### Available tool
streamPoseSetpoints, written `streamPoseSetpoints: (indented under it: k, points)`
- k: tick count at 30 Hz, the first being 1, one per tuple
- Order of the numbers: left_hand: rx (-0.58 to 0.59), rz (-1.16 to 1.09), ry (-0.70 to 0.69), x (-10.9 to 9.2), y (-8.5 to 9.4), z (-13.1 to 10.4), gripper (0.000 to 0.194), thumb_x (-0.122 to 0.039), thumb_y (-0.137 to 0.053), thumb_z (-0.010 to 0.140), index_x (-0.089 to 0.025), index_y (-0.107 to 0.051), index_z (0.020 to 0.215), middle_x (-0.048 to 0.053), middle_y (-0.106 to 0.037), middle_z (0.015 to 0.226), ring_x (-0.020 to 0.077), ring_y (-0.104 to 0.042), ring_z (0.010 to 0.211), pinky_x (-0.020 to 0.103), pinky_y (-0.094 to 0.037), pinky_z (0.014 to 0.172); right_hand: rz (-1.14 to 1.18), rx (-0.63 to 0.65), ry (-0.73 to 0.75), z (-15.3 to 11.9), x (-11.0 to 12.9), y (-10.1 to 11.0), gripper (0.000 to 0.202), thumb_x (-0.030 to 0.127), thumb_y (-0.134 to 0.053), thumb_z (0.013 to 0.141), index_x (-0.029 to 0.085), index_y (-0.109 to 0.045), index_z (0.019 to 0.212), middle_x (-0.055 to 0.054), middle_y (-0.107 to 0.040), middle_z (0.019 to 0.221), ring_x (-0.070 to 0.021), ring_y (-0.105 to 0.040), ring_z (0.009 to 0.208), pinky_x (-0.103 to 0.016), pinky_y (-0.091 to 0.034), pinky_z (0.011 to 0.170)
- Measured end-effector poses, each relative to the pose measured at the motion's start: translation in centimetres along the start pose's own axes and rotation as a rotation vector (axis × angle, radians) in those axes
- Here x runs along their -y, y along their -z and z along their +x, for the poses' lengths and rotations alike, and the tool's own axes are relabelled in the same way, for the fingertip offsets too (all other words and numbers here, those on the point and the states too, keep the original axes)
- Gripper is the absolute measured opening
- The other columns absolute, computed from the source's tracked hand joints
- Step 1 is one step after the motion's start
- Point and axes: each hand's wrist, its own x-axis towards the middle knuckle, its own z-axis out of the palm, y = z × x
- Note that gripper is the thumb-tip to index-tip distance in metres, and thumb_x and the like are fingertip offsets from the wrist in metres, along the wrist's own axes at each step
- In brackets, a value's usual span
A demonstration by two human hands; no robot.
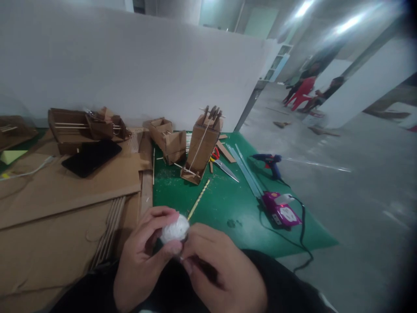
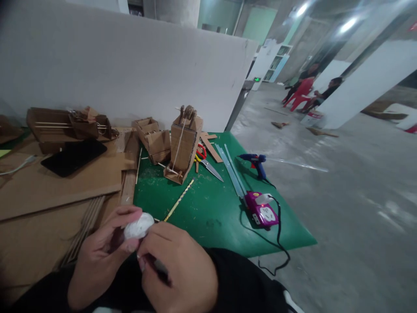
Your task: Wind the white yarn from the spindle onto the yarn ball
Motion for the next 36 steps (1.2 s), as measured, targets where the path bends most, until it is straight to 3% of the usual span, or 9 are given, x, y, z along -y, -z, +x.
streamPoseSetpoints:
  k: [4,8,12,16,19,23,27,31,36]
  points:
    - [0.154,-0.200,0.086,-0.3,-0.1,0.0,0.031,-0.025,-0.076,0.080,-0.033,-0.074,0.110,0.004,-0.062,0.110,0.0184,-0.063,0.101,0.021,-0.052,0.085,-0.044,0.046,0.100,1.2,0.0,2.3,0.016,0.005,-0.049,0.084,0.019,-0.058,0.085,-0.005,-0.058,0.077,-0.0165,-0.052,0.073,-0.027,-0.042,0.064]
    - [0.085,-0.373,0.203,-0.5,-0.3,-0.3,0.040,-0.025,-0.085,0.069,-0.032,-0.072,0.106,0.002,-0.068,0.101,0.0153,-0.066,0.086,0.019,-0.054,0.074,0.065,0.027,0.151,2.7,-1.9,3.1,0.012,0.015,-0.055,0.092,0.016,-0.065,0.087,-0.005,-0.060,0.078,-0.0152,-0.053,0.071,-0.026,-0.044,0.063]
    - [0.018,-0.320,0.116,-0.6,-0.2,-0.5,0.031,-0.021,-0.086,0.067,-0.028,-0.074,0.095,0.001,-0.063,0.108,0.0150,-0.066,0.093,0.017,-0.054,0.079,0.249,-0.103,0.058,3.4,-4.5,1.5,0.015,0.026,-0.061,0.092,0.016,-0.069,0.084,-0.003,-0.059,0.074,-0.0134,-0.053,0.066,-0.025,-0.042,0.060]
    - [-0.061,-0.235,-0.025,-0.6,-0.2,-0.9,0.032,-0.022,-0.085,0.069,-0.029,-0.072,0.097,0.000,-0.064,0.110,0.0157,-0.065,0.103,0.017,-0.054,0.087,0.335,-0.198,-0.095,2.6,-5.8,-1.5,0.016,0.026,-0.061,0.091,0.016,-0.066,0.080,-0.001,-0.057,0.073,-0.0122,-0.052,0.065,-0.024,-0.039,0.059]
    - [-0.054,-0.125,-0.114,-0.5,-0.2,-1.1,0.036,-0.016,-0.080,0.075,-0.032,-0.068,0.106,-0.001,-0.066,0.118,0.0157,-0.062,0.113,0.018,-0.053,0.092,0.281,-0.166,-0.106,1.5,-5.3,-3.1,0.020,0.023,-0.057,0.090,0.016,-0.059,0.071,0.000,-0.053,0.068,-0.0123,-0.048,0.061,-0.024,-0.036,0.057]
    - [-0.071,0.130,-0.207,-0.3,0.2,-0.9,0.043,-0.009,-0.074,0.079,-0.033,-0.065,0.114,-0.001,-0.066,0.123,0.0169,-0.060,0.117,0.023,-0.051,0.097,0.109,-0.085,-0.106,0.3,-3.5,-3.2,0.017,0.014,-0.050,0.088,0.017,-0.055,0.072,-0.004,-0.055,0.074,-0.0152,-0.050,0.069,-0.026,-0.038,0.062]
    - [-0.061,0.345,-0.204,-0.3,0.8,-0.5,0.043,-0.011,-0.070,0.083,-0.035,-0.063,0.118,-0.002,-0.065,0.126,0.0174,-0.059,0.116,0.027,-0.048,0.100,0.005,-0.041,-0.061,-0.1,-1.9,-2.0,0.014,0.008,-0.048,0.085,0.017,-0.052,0.076,-0.004,-0.056,0.076,-0.0150,-0.050,0.072,-0.025,-0.037,0.062]
    - [0.069,0.416,-0.189,-0.5,1.0,0.0,0.042,-0.016,-0.066,0.087,-0.038,-0.061,0.122,-0.001,-0.063,0.127,0.0174,-0.058,0.117,0.027,-0.046,0.101,-0.053,-0.016,0.030,0.0,-0.9,-0.3,0.016,0.002,-0.050,0.078,0.018,-0.048,0.073,-0.002,-0.053,0.072,-0.0143,-0.048,0.071,-0.025,-0.036,0.061]
    - [0.239,0.264,-0.067,-1.0,1.1,0.0,0.032,-0.024,-0.069,0.086,-0.039,-0.067,0.113,0.000,-0.060,0.112,0.0169,-0.061,0.107,0.022,-0.050,0.092,-0.109,0.062,0.176,0.9,-0.4,2.2,0.013,0.005,-0.051,0.084,0.016,-0.058,0.082,-0.005,-0.056,0.077,-0.0152,-0.049,0.073,-0.025,-0.039,0.063]
